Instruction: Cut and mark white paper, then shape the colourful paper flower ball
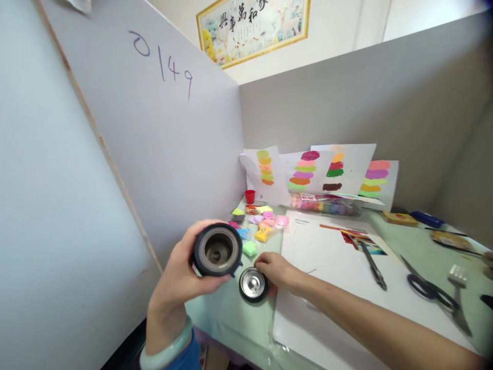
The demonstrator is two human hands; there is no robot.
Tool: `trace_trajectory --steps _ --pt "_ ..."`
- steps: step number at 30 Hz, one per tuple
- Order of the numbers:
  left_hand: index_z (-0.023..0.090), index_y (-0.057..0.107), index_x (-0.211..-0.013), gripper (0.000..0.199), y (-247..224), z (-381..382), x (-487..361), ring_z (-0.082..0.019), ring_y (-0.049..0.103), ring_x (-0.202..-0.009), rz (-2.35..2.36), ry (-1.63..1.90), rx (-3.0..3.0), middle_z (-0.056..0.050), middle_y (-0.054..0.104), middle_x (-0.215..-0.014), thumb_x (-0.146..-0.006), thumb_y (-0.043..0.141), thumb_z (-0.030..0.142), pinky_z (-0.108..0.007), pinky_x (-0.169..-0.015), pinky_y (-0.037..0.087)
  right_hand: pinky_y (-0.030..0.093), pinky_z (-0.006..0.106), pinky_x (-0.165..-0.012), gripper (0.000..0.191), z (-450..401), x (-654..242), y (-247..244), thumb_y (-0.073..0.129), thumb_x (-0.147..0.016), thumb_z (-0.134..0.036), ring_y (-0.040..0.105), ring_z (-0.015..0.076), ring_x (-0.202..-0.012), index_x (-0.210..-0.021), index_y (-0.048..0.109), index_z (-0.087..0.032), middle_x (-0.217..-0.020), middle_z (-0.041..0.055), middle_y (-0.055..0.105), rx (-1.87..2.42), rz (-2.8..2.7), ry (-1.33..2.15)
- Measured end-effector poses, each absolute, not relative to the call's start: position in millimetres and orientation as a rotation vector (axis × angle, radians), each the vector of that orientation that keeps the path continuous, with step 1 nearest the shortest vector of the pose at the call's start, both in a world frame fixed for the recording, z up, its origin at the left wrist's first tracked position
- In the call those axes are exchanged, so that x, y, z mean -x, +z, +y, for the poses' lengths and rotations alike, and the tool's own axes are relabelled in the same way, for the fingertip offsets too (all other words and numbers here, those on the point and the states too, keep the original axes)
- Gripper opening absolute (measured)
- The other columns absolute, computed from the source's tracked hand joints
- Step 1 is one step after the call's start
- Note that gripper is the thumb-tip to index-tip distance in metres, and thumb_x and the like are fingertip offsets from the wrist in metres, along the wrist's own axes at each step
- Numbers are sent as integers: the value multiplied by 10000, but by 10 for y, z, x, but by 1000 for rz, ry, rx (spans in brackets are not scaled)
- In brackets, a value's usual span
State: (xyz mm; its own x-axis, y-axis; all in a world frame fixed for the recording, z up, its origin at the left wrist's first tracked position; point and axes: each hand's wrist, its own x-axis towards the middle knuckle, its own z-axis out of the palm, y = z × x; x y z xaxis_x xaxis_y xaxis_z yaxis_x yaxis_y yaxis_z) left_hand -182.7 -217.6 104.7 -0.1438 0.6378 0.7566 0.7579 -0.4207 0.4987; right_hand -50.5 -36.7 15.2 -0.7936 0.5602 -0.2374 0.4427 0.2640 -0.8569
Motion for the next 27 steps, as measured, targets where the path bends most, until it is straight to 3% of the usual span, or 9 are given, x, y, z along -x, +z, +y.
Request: trace_trajectory --steps 4,7,10,16,23,27 --pt "234 496 -1246 698 1083 -2217 1731 -316 491 -1188 -1562 -1524 2158 -111 568 -1222 -616 797 233 -445 -1011 402 514 383 -754 246 -417 444 212 491 -787 -217 649 257 -863 -985 619 -145 -975 120 650 734 -2598 958" --pt "245 499 -1256 686 1097 -2222 1706 -313 492 -1180 -1490 -1511 2255 -103 575 -1212 -633 784 219 -487 -1059 340 440 427 -942 507 -498 399 344 569 -754 -238 510 283 -1156 -1246 492 -146 -1227 153 548 455 -2535 716" --pt "258 494 -1274 680 1097 -2217 1692 -312 502 -1169 -1423 -1521 2320 -99 580 -1212 -654 773 239 -513 -1077 308 375 443 -1033 718 -577 369 491 606 -727 -211 392 271 -1278 -1384 322 -155 -1370 164 430 118 -2429 598" --pt "248 529 -1253 680 1137 -2251 1620 -323 490 -1192 -1410 -1588 2313 -96 603 -1188 -633 800 313 -487 -1069 340 326 449 -1080 924 -642 424 586 693 -678 -252 359 279 -1314 -1442 177 -189 -1433 152 365 -325 -2217 587" --pt "219 510 -1278 702 1199 -2222 1703 -311 539 -1151 -1619 -1785 1827 -99 575 -1250 -648 790 348 -393 -947 475 410 392 -1000 815 -810 760 718 789 -587 -349 506 257 -1171 -1284 393 -202 -1272 111 519 -330 -2032 920" --pt "232 438 -1336 632 1240 -2083 1844 -271 511 -1199 -1654 -1864 1534 -95 536 -1308 -766 684 353 -374 -969 464 452 408 -924 743 -938 982 735 781 -601 -395 552 253 -1093 -1230 433 -213 -1176 80 572 -44 -2039 1161"
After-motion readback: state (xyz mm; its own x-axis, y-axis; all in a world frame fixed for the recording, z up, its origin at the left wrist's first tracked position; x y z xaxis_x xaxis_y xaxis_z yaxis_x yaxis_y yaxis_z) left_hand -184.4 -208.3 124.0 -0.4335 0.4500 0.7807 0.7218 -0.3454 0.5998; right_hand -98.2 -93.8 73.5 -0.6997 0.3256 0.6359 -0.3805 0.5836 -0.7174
